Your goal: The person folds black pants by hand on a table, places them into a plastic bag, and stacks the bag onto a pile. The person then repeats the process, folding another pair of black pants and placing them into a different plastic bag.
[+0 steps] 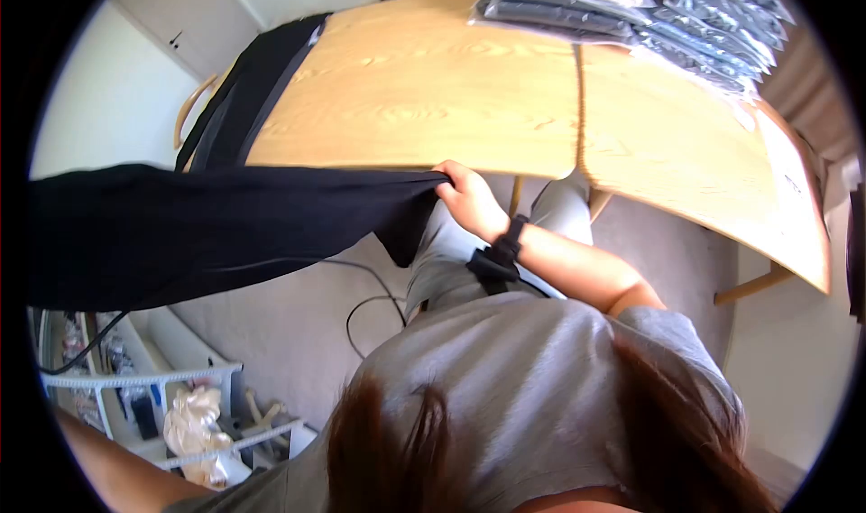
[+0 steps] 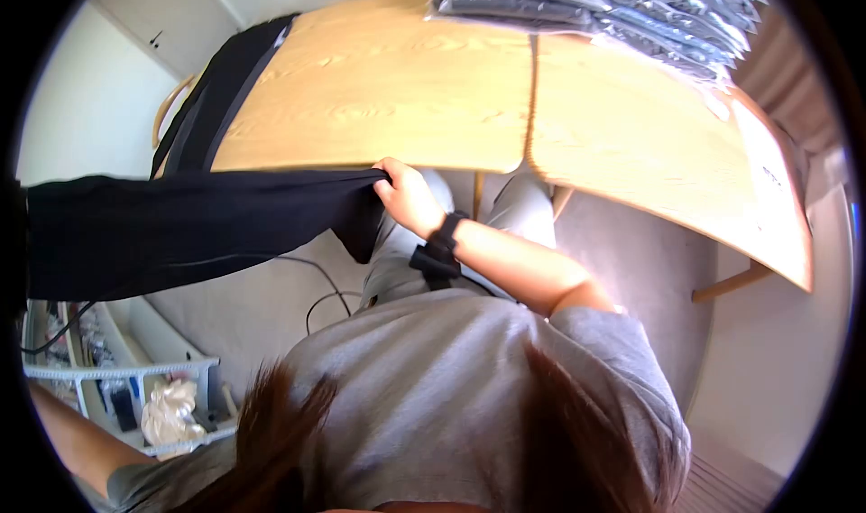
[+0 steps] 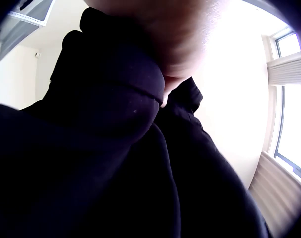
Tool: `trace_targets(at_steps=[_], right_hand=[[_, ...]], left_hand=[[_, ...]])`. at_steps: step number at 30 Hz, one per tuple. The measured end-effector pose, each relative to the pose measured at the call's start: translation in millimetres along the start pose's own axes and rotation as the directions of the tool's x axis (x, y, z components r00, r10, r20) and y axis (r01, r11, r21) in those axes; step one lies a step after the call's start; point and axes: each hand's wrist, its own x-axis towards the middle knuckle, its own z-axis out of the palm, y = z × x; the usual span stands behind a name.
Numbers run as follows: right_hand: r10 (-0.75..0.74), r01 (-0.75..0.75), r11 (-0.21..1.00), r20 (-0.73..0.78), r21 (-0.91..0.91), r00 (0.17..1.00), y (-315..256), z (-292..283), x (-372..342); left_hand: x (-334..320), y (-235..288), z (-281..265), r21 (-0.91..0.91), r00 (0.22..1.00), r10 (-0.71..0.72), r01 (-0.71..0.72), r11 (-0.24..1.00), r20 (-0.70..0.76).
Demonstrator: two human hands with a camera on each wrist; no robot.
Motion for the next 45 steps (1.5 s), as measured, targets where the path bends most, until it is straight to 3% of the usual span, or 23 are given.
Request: trace_targets(at_steps=[5,6,8,9,11,13,14,15,17,19,23,25,26,28,29,32,34,35,39,42,43,44,45], right_hand=[[-0.194,0.103,0.956,-0.329,-0.274,0.924,-95,-142,-41],[-0.081,0.027,0.991,-0.432,-0.128,0.898,-117,-168,-52],[-0.290,0.182,0.954,-0.569,-0.240,0.769,-146,-216,-66],[-0.508,0.164,0.819,-0.560,-0.550,0.654,-165,-241,-71],[-0.570,0.130,0.771,-0.584,-0.624,0.578,-196,-291,-84],[-0.586,-0.111,0.655,-0.595,-0.748,0.551,-221,-344,-94],[-0.640,-0.099,0.565,-0.511,-0.819,0.574,-227,-371,-95],[-0.683,-0.083,0.467,-0.419,-0.880,0.598,-233,-397,-93],[-0.666,-0.163,0.410,-0.417,-0.897,0.619,-239,-432,-88],[-0.633,-0.290,0.150,-0.317,-0.945,0.706,-238,-450,-79],[-0.452,-0.073,-0.303,0.076,-0.950,0.889,-166,-470,-47],[-0.275,-0.049,-0.307,0.040,-0.951,0.961,-118,-473,-31],[-0.237,0.020,-0.186,0.065,-0.982,0.969,-121,-477,-27],[-0.068,-0.023,-0.263,-0.005,-0.964,0.998,-81,-458,-9],[-0.011,0.015,-0.283,0.019,-0.959,1.000,-57,-463,5],[0.117,0.050,-0.221,0.025,-0.974,0.993,-36,-445,39],[0.198,0.062,-0.079,0.045,-0.995,0.979,-24,-441,55],[0.226,0.051,0.032,0.057,-0.998,0.972,-12,-446,65],[0.436,0.010,0.015,0.015,-1.000,0.900,20,-459,94],[0.555,-0.086,-0.086,-0.120,-0.993,0.823,39,-481,96],[0.590,-0.148,-0.083,-0.169,-0.985,0.789,41,-488,95],[0.599,-0.163,-0.097,-0.188,-0.982,0.778,42,-496,92],[0.576,-0.219,-0.027,-0.194,-0.975,0.794,42,-502,89]], left_hand=[[-16,-18,14,-0.144,0.996,-0.037,0.026,0.989,-0.075],[-19,-21,19,-0.177,0.995,-0.047,0.031,0.984,-0.084],[-23,-30,34,-0.258,0.992,-0.077,0.048,0.965,-0.102],[-26,-35,44,-0.305,0.990,-0.097,0.062,0.950,-0.103],[-31,-51,71,-0.419,0.983,-0.159,0.108,0.901,-0.090],[-35,-71,113,-0.545,0.967,-0.254,0.201,0.814,-0.023],[-33,-81,141,-0.592,0.941,-0.335,0.294,0.751,0.043],[-28,-99,178,-0.509,0.734,-0.633,0.654,0.560,0.247],[-44,-94,242,-0.499,0.729,-0.541,0.683,0.534,0.419],[-74,-87,304,-0.439,0.640,-0.308,0.732,0.521,0.704],[-163,-38,429,-0.283,0.591,-0.298,0.693,0.664,0.750],[-197,-29,485,-0.252,0.554,-0.294,0.706,0.662,0.779],[-192,-19,484,-0.220,0.532,-0.293,0.702,0.677,0.794],[-219,-16,518,-0.161,0.418,-0.284,0.759,0.631,0.863],[-222,-14,533,-0.112,0.458,-0.327,0.705,0.701,0.827],[-233,-67,584,-0.224,0.342,-0.122,0.805,0.550,0.932],[-235,-74,587,-0.223,0.350,-0.131,0.799,0.558,0.927],[-240,-90,603,-0.133,0.427,-0.295,0.729,0.671,0.854],[-252,-153,646,-0.083,0.451,-0.265,0.616,0.784,0.852],[-260,-180,664,-0.067,0.345,-0.197,0.623,0.780,0.918],[-267,-185,670,-0.005,0.449,-0.247,0.490,0.872,0.859],[-265,-176,664,-0.023,0.366,-0.193,0.511,0.859,0.910],[-269,-184,673,0.134,0.340,-0.305,0.446,0.885,0.889]])
